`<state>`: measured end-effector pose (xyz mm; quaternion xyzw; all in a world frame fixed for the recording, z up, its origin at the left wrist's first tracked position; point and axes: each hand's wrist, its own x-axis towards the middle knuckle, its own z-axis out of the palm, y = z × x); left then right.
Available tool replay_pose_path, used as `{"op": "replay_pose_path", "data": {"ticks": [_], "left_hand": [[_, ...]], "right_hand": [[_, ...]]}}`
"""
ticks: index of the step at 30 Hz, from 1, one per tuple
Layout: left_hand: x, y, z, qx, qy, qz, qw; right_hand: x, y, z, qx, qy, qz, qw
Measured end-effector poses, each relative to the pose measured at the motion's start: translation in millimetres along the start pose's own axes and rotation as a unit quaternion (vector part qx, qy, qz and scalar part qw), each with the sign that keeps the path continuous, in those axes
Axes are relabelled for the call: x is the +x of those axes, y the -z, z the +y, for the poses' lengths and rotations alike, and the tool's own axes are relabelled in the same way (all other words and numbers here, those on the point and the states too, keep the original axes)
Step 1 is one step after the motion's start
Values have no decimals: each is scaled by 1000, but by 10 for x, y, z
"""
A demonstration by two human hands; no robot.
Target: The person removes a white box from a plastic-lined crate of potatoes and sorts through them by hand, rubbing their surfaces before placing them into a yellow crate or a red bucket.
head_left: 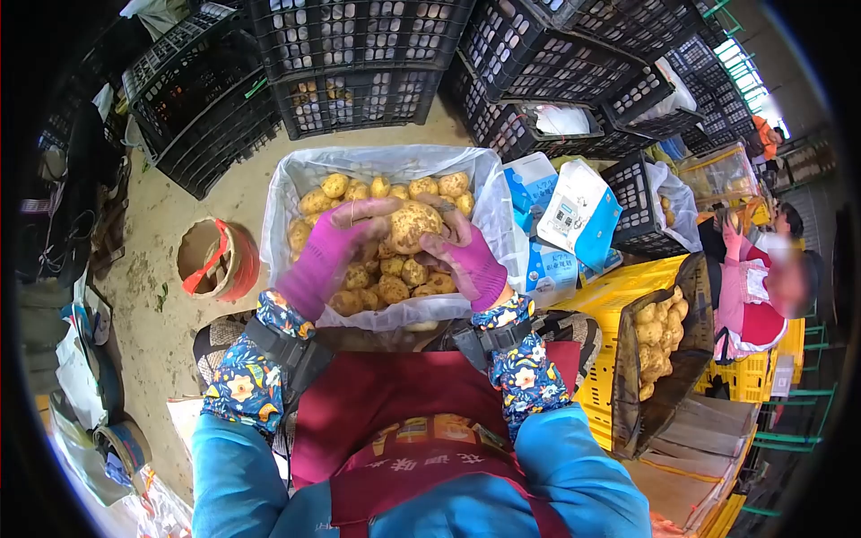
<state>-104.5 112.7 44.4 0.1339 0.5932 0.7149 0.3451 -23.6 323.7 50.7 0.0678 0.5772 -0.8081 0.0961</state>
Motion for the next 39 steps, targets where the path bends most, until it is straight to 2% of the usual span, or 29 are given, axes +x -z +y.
{"op": "replay_pose_path", "data": {"ticks": [2,4,6,9,12,15,17,19,21,24,27,28,30,33,34,37,38,39], "left_hand": [[4,-95,-7,27,-61,56,996],[16,-136,5,41,-70,70,994],[16,-102,4,9,9,23,1000],[7,-107,-12,75,-24,36,996],[44,-58,-57,-38,-24,64,997],[15,-122,30,-46,6,103,994],[58,-75,-98,61,-70,82,992],[45,-66,-130,115,-83,75,987],[26,-80,-98,120,-38,82,989],[101,-4,-210,125,-40,109,985],[71,-83,-171,237,-103,113,959],[70,-41,-197,183,-90,108,973],[68,34,-192,75,-65,94,991],[-62,-76,12,61,-2,33,998],[-31,-123,-51,63,-77,42,994],[-25,-172,-25,71,-41,10,997],[-10,-163,-37,107,-55,24,992],[2,-158,-72,144,-90,27,985]], "right_hand": [[-21,-20,22,33,-2,6,999],[-28,-45,12,89,-3,9,996],[-12,-6,41,80,-14,7,997],[-35,-5,41,65,-2,0,998],[-50,-34,73,68,38,-23,997],[-26,-70,106,64,97,-3,993],[-1,-63,121,54,128,12,990],[0,-15,154,45,142,12,989],[-4,-1,165,-3,132,35,991],[0,-50,140,-137,178,35,974],[11,-56,218,-338,231,58,911],[11,-44,245,-409,243,72,877],[23,-42,217,-368,268,53,889],[29,-75,146,-377,302,47,874],[30,-84,135,-394,313,55,862],[10,-174,193,-191,236,71,950],[-5,-212,187,-95,181,78,976],[-5,-162,186,-89,172,80,978]]}}
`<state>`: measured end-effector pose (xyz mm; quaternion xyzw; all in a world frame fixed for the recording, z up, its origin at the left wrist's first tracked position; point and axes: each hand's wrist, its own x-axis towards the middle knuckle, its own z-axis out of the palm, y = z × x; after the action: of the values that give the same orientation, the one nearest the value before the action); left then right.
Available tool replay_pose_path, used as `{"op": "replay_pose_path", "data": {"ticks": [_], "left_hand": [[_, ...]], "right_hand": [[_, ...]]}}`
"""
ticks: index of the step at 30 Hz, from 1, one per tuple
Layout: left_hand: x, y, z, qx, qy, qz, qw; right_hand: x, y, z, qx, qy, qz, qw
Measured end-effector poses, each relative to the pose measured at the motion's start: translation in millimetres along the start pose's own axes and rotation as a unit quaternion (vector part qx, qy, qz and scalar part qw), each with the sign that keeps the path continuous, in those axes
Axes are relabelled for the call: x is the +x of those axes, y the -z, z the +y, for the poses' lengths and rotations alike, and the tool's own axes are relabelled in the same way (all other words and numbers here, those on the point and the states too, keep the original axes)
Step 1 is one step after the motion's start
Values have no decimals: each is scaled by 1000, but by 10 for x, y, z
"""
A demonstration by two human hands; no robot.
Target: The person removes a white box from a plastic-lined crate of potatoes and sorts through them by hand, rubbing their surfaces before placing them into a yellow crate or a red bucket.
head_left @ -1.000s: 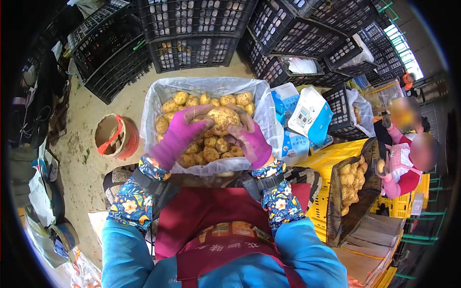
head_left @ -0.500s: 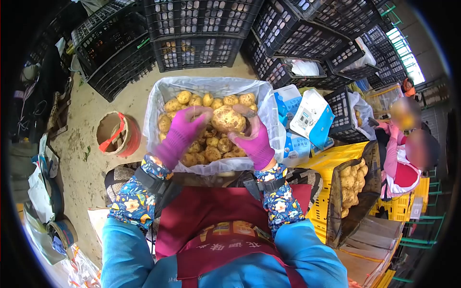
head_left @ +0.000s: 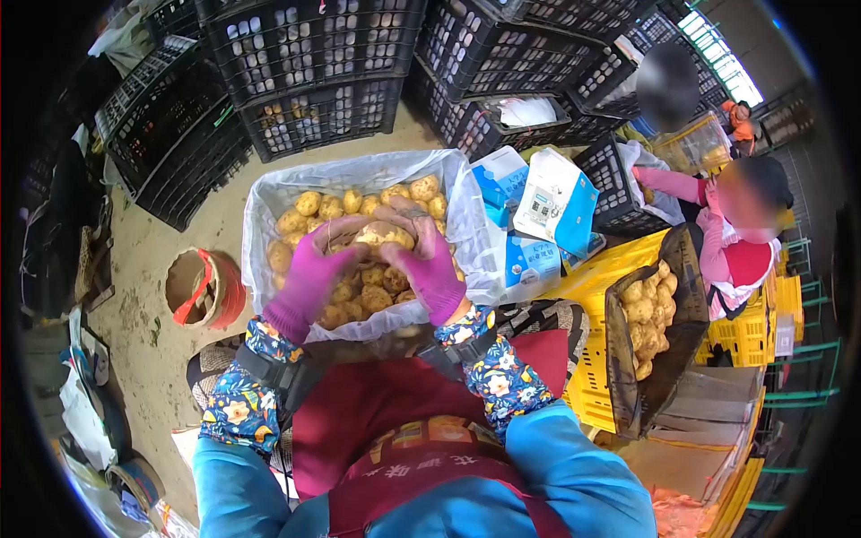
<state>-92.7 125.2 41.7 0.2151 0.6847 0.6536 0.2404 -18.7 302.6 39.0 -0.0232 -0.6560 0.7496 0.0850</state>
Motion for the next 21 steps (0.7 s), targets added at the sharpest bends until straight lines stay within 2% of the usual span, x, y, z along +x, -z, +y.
{"op": "replay_pose_path", "data": {"ticks": [2,3,4,6,7,10,12,14,15,16,17,18,19,21], "left_hand": [[1,-27,-70,70,-73,12,995],[5,-39,-58,65,-44,20,997],[28,-29,-64,87,-70,21,993],[57,-1,-117,129,-121,23,984],[67,-11,-120,131,-131,21,982],[58,-13,-50,153,-128,23,980],[45,-61,-25,143,-142,25,979],[2,-95,16,129,-136,36,982],[-27,-103,51,118,-126,41,984],[-23,-136,69,104,-119,37,987],[-8,-145,26,127,-158,38,978],[18,-123,-35,148,-201,36,968],[19,-106,-41,139,-189,23,972],[7,-74,-159,103,-174,-2,979]], "right_hand": [[29,43,52,3,1,9,1000],[49,16,73,1,12,16,1000],[69,-11,95,0,23,24,999],[66,-52,173,-166,144,15,975],[23,-73,86,-102,80,15,991],[53,-77,115,83,-4,57,995],[51,53,148,66,-10,68,995],[103,-43,246,89,21,90,992],[67,-103,311,-52,85,96,990],[37,-134,239,-32,53,92,994],[13,-136,167,-12,24,95,995],[19,-137,272,-22,36,114,993],[56,-112,420,-33,45,134,989],[145,65,788,135,-62,184,972]]}}
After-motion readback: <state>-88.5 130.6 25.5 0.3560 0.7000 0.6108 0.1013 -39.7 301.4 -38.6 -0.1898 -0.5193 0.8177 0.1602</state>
